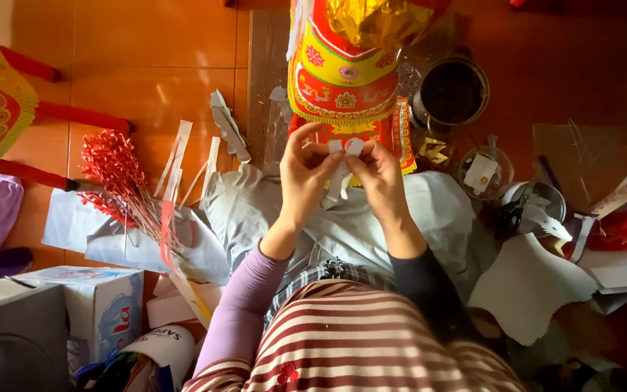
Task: The person decorates a traditional paper horse figurine with paper strips and patterns.
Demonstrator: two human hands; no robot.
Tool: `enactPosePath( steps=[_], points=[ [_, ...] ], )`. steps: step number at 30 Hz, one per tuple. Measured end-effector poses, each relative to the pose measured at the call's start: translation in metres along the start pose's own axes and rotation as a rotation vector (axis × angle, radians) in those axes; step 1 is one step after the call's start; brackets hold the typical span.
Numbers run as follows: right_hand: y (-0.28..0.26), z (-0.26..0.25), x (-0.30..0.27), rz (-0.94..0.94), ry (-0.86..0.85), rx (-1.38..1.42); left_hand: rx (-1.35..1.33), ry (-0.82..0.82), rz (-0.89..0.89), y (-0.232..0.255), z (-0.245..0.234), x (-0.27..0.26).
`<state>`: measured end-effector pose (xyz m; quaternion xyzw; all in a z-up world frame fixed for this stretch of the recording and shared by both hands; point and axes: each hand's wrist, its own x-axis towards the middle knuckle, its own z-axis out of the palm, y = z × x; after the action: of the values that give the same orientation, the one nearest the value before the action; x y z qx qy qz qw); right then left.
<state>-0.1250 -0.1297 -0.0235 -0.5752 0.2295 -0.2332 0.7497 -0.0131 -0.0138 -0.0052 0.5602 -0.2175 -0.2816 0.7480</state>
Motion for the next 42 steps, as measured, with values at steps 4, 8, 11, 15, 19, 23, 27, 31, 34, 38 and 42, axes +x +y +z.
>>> enactPosePath(
  steps=[4,8,11,15,19,23,27,31,34,38,42],
  points=[
    [0.0,-0.002,0.001,-0.016,0.006,0.013,-0.07,0.015,-0.011,0.0,0.0,0.001],
    [0.002,-0.003,0.001,-0.062,0.035,-0.065,-0.168,-0.049,-0.1,0.019,0.004,0.002],
    [0.003,-0.003,0.0,-0.113,0.055,-0.171,-0.129,-0.081,-0.112,0.014,0.001,0.0],
    [-0.002,0.002,-0.002,-0.141,0.059,-0.17,-0.077,-0.042,-0.081,0.002,-0.001,-0.003],
    [0.004,0.0,-0.002,-0.126,0.082,-0.074,-0.068,0.006,-0.059,-0.006,-0.001,-0.002],
    [0.011,-0.01,-0.002,-0.126,0.109,-0.022,-0.137,0.036,-0.043,0.003,-0.001,0.003],
    [0.0,-0.008,-0.004,-0.112,-0.045,0.081,-0.181,0.048,-0.064,0.003,0.003,0.003],
    [-0.001,-0.004,0.002,-0.023,-0.225,0.193,-0.168,0.065,-0.056,0.001,0.002,0.005],
    [0.013,-0.006,0.005,0.154,-0.299,0.242,-0.162,0.059,-0.059,0.001,0.0,0.006],
    [0.044,-0.017,0.005,0.163,-0.265,0.275,-0.175,0.025,-0.052,0.002,-0.005,0.004],
    [0.02,-0.006,0.009,0.175,-0.154,0.274,-0.2,-0.044,-0.124,0.019,-0.006,0.005]
  ],
)
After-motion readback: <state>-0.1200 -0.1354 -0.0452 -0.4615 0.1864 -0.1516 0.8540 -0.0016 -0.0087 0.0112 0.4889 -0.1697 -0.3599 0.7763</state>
